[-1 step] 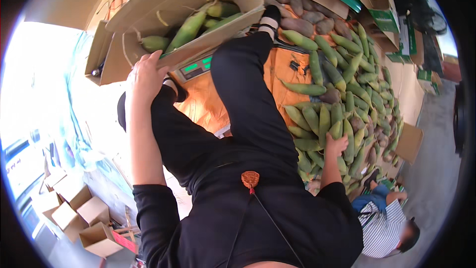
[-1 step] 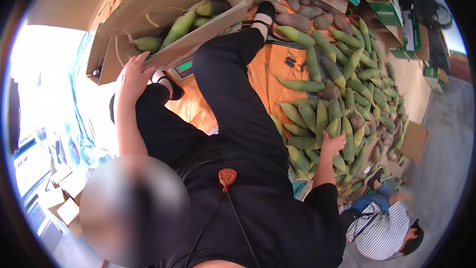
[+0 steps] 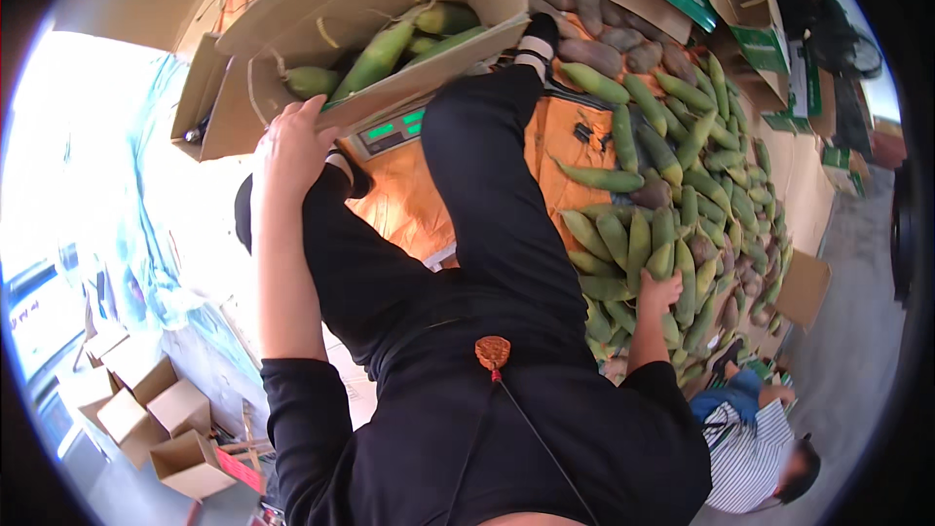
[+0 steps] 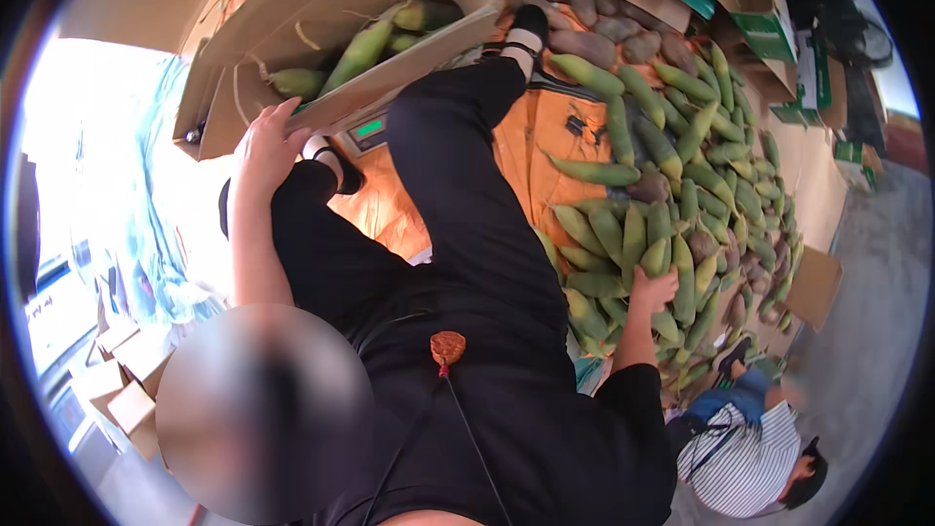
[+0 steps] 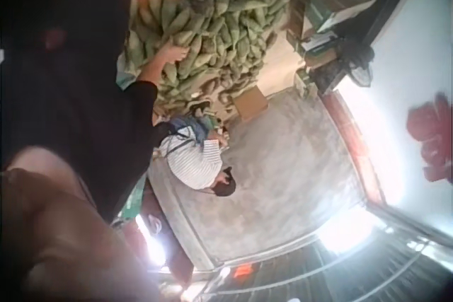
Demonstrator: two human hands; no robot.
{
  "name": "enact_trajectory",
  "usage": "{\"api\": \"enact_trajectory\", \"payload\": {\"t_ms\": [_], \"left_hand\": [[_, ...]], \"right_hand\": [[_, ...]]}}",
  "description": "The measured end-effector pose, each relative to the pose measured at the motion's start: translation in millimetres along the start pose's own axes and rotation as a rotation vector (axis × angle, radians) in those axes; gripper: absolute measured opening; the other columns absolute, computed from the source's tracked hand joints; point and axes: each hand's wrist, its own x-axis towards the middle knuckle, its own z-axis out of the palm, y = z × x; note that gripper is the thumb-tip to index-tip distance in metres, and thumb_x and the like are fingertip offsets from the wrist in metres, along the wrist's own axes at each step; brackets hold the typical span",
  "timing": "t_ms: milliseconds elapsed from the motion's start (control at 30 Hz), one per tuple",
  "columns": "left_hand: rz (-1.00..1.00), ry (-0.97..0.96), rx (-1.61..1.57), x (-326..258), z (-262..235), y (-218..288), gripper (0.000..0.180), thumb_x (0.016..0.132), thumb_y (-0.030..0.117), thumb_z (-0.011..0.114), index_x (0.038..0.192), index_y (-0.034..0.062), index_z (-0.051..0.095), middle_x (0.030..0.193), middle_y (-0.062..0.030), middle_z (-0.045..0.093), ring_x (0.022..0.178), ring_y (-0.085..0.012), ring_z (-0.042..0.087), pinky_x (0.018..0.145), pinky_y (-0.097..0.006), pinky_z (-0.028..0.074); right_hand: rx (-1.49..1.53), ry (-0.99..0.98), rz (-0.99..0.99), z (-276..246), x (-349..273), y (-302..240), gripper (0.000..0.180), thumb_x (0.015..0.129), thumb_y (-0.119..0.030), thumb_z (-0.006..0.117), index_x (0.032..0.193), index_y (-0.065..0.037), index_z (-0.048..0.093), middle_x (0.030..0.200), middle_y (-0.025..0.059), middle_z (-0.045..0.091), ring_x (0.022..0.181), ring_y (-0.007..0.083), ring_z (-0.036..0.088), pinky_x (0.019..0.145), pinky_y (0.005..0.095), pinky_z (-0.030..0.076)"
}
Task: Sorting, weighing, and packing cucumbers into cardboard boxes in a warehouse or processing area.
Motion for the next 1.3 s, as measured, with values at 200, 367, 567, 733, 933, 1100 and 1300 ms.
{"api": "enact_trajectory", "payload": {"t_ms": [200,367,567,733,933,1100,1300], "left_hand": [[-0.058,-0.016,0.006,-3.7,-9.4,8.3,0.045,0.079,0.023,0.066,0.121,0.0104,0.056,0.111,-0.0121,0.06,0.105,-0.0302,0.057,0.089,-0.041,0.045],[-0.058,-0.03,0.003,-4.5,-10.1,3.6,0.043,0.079,0.023,0.066,0.12,0.011,0.057,0.11,-0.0105,0.061,0.105,-0.0298,0.057,0.089,-0.04,0.045],[-0.066,-0.02,-0.001,-7.5,-7.4,0.1,0.043,0.079,0.023,0.066,0.119,0.0115,0.058,0.108,-0.01,0.061,0.104,-0.0293,0.057,0.089,-0.041,0.045],[-0.069,-0.027,-0.013,-10.7,-10.8,0.1,0.042,0.078,0.022,0.067,0.118,0.0107,0.058,0.106,-0.0105,0.061,0.102,-0.0301,0.058,0.088,-0.04,0.046],[-0.024,0.136,-0.125,-10.5,-16.7,-3.6,0.041,0.079,0.02,0.066,0.118,0.0086,0.057,0.105,-0.0127,0.061,0.101,-0.0303,0.058,0.087,-0.04,0.046],[-0.093,0.241,-0.483,-14.8,-27.9,-30.6,0.045,0.079,0.022,0.065,0.121,0.0061,0.056,0.109,-0.0147,0.061,0.1,-0.0317,0.058,0.087,-0.04,0.045],[-0.186,0.23,-0.472,-5.4,-27.6,-81.3,0.049,0.08,0.02,0.068,0.125,0.0058,0.053,0.109,-0.0146,0.063,0.104,-0.0244,0.059,0.088,-0.036,0.047]], "right_hand": [[0.116,-0.173,-0.064,-17.5,-3.5,-3.4,0.072,0.061,-0.03,0.079,0.122,-0.009,0.048,0.122,0.0157,0.051,0.113,0.0359,0.049,0.091,0.0514,0.04],[0.184,-0.177,-0.284,-17.5,-4.9,-19.5,0.063,0.064,-0.02,0.077,0.118,-0.001,0.05,0.115,0.0198,0.054,0.105,0.036,0.053,0.089,0.0424,0.042],[0.629,-0.447,-0.594,-41.0,-16.2,-86.5,0.05,0.067,-0.011,0.077,0.11,-0.002,0.052,0.103,0.0146,0.057,0.093,0.0281,0.056,0.082,0.0386,0.044],[0.608,-0.527,-0.695,-18.5,-19.3,-118.4,0.047,0.067,-0.007,0.076,0.107,-0.002,0.051,0.098,0.0106,0.06,0.087,0.0226,0.058,0.076,0.035,0.047],[0.489,-0.7,-0.636,60.2,-41.3,-109.1,0.054,0.065,-0.014,0.078,0.11,-0.001,0.051,0.097,0.0125,0.062,0.088,0.0257,0.06,0.076,0.036,0.049],[0.205,-0.638,-0.7,130.6,-58.0,-92.5,0.067,0.067,-0.035,0.075,0.117,0.002,0.049,0.109,0.0222,0.06,0.103,0.0383,0.058,0.087,0.0418,0.045],[0.089,-0.651,-0.722,155.1,-53.2,-103.5,0.059,0.073,-0.038,0.067,0.114,0.002,0.052,0.109,0.0245,0.06,0.105,0.0403,0.056,0.088,0.0427,0.045]]}}
